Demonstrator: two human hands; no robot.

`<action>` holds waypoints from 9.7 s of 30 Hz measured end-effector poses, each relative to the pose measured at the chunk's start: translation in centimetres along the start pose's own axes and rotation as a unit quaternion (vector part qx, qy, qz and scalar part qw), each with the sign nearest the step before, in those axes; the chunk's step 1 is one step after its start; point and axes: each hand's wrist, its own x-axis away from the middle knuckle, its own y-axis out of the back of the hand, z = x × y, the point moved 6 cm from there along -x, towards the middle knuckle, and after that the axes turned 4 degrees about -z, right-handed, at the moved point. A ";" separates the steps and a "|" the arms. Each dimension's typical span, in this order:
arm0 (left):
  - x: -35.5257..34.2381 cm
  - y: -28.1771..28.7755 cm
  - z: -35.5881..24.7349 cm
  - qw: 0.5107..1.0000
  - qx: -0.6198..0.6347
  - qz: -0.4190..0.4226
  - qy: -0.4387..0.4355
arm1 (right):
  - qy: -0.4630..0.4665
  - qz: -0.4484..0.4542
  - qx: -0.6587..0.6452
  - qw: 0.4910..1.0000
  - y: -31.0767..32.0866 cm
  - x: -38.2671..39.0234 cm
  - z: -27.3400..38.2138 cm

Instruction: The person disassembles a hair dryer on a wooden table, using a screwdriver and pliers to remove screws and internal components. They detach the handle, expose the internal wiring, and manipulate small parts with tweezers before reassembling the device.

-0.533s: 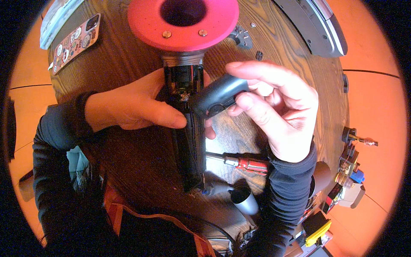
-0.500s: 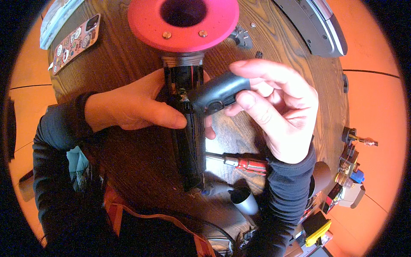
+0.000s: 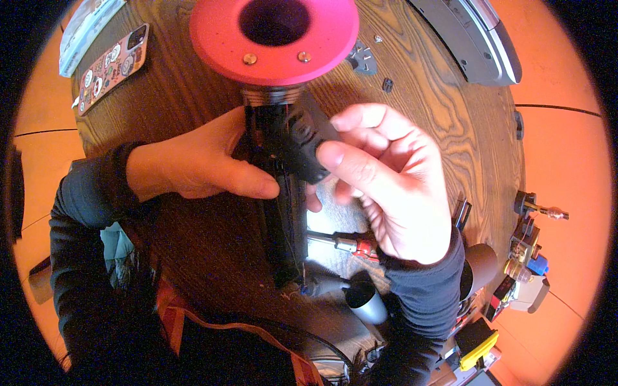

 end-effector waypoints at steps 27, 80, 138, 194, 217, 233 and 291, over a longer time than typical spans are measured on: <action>0.5 -0.3 -0.1 0.997 0.063 -0.009 0.038 | -0.113 -0.041 0.104 0.987 0.3 0.5 -1.8; -0.2 -0.8 -0.6 0.996 -0.075 -0.035 -0.028 | -0.037 0.001 -0.089 0.995 2.4 0.2 0.5; 0.2 -0.2 -1.0 0.983 -0.158 -0.047 -0.082 | -0.034 0.093 0.152 0.983 -0.8 0.0 -2.2; 0.8 -1.7 -0.5 0.997 -0.041 0.043 -0.047 | 0.017 0.012 0.139 0.990 -1.3 1.3 -3.3; 1.2 -1.1 0.6 0.998 0.050 -0.040 -0.011 | 0.302 -0.231 0.525 0.761 6.6 -1.8 3.1; 1.5 -0.8 -0.3 0.987 -0.005 -0.102 -0.123 | 0.411 -0.172 0.606 0.659 2.1 -2.6 1.7; 1.7 -1.1 -0.7 0.991 0.037 -0.058 -0.118 | 0.466 0.017 0.545 0.697 -5.5 2.5 5.1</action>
